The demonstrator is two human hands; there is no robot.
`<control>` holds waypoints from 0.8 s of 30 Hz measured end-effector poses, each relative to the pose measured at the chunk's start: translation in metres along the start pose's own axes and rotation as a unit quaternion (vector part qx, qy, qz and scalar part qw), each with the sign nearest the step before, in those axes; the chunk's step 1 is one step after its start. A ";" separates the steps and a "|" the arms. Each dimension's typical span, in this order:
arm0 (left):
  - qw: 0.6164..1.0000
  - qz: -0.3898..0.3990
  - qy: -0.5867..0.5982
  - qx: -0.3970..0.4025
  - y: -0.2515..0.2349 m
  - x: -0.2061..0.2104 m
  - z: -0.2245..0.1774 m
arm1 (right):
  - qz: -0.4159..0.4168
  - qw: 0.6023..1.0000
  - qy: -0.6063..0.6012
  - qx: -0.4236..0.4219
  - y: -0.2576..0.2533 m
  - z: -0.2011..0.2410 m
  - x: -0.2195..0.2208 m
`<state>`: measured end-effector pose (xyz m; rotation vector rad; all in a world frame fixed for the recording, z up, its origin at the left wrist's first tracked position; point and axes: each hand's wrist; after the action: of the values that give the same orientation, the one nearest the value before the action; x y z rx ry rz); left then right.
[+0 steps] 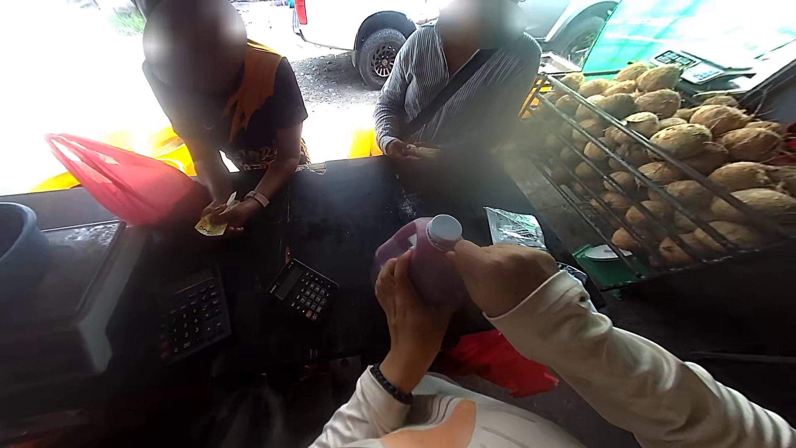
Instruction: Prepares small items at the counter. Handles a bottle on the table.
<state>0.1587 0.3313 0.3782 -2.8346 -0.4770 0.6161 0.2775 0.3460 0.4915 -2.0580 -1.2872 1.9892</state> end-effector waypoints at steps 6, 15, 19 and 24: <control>0.999 -0.040 -0.006 0.012 0.002 0.015 -0.001 | 0.010 0.996 0.029 0.088 -0.017 0.027 0.003; 0.977 0.204 0.027 0.050 -0.060 -0.030 0.023 | -0.001 0.702 -0.701 0.127 0.062 -0.036 -0.053; 0.982 0.184 0.015 0.036 -0.067 -0.063 0.025 | 0.102 0.638 -0.738 0.196 0.094 -0.003 -0.050; 0.992 0.114 -0.016 -0.051 0.017 -0.149 0.079 | 0.207 0.408 -0.683 0.570 0.148 0.098 0.060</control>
<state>0.0008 0.2733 0.3577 -3.0071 -0.1944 0.6977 0.2672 0.2291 0.3453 0.2610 1.0578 3.0251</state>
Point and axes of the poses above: each hand's wrist, its own y-axis away from the middle knuckle, its own x-axis out of the palm, z = x × y, and after that the axes turned 15 degrees about -x, right-handed
